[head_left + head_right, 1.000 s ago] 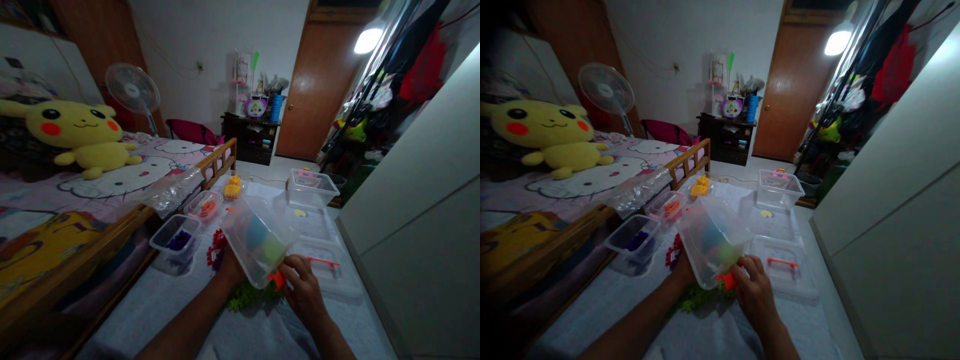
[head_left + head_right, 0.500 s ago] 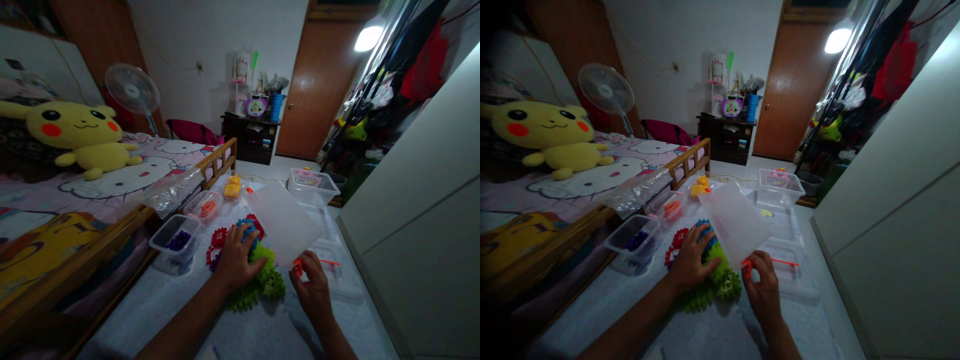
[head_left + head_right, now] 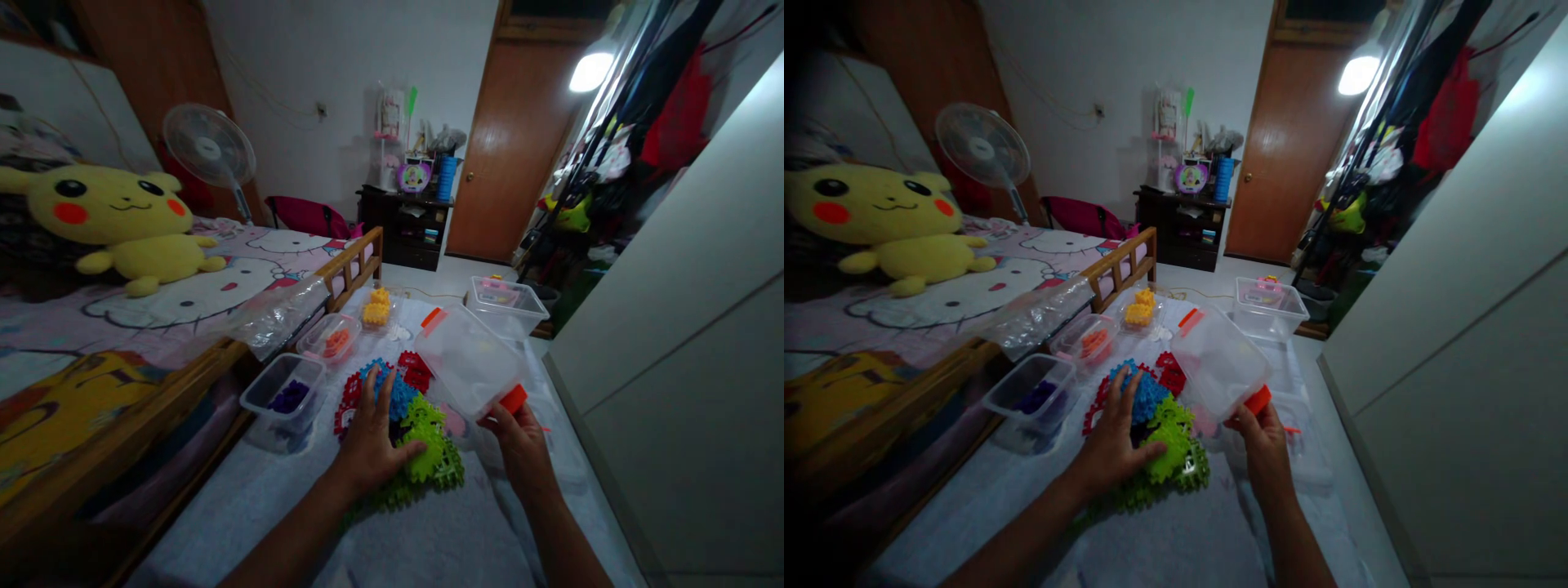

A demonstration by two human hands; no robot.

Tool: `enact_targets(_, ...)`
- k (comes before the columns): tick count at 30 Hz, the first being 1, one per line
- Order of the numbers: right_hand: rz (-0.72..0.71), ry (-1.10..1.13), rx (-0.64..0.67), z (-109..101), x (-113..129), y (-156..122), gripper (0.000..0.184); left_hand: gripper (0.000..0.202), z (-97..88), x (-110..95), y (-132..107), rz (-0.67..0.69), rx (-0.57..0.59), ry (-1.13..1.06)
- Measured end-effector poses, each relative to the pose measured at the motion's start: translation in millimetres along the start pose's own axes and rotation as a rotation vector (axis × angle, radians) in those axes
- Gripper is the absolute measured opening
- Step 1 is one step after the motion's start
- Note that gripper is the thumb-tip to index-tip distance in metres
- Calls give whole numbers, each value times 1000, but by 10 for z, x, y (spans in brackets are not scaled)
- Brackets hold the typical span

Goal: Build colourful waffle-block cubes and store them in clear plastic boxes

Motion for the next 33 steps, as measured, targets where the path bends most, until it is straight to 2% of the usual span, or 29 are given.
enact_targets(3,11,44,23,3,125,112,35,89,-16,24,-1,-39,-56,35)
enact_targets(6,26,40,56,8,276,314,36,74,-38,69,4,-47,-38,66)
enact_targets(11,55,39,7,-16,395,732,34,83,-51,116,-7,47,69,-71)
enact_targets(14,91,48,-11,-7,366,897,28,82,-46,123,3,21,58,-136)
enact_targets(20,157,56,-3,48,260,974,18,73,-14,130,113,-42,-38,-167)
enact_targets(28,329,13,42,-5,269,995,11,63,23,164,326,3,-8,-152)
enact_targets(33,349,-60,43,-16,342,1108,14,57,-10,173,448,28,12,-146)
Point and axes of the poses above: each hand's wrist, its own y-axis towards the middle knuckle, its own z-axis out of the palm, x = y × z, the point moved 2 cm from there along y, towards the middle knuckle, and after that the axes turned 12 degrees about z, right-handed, at the moved point
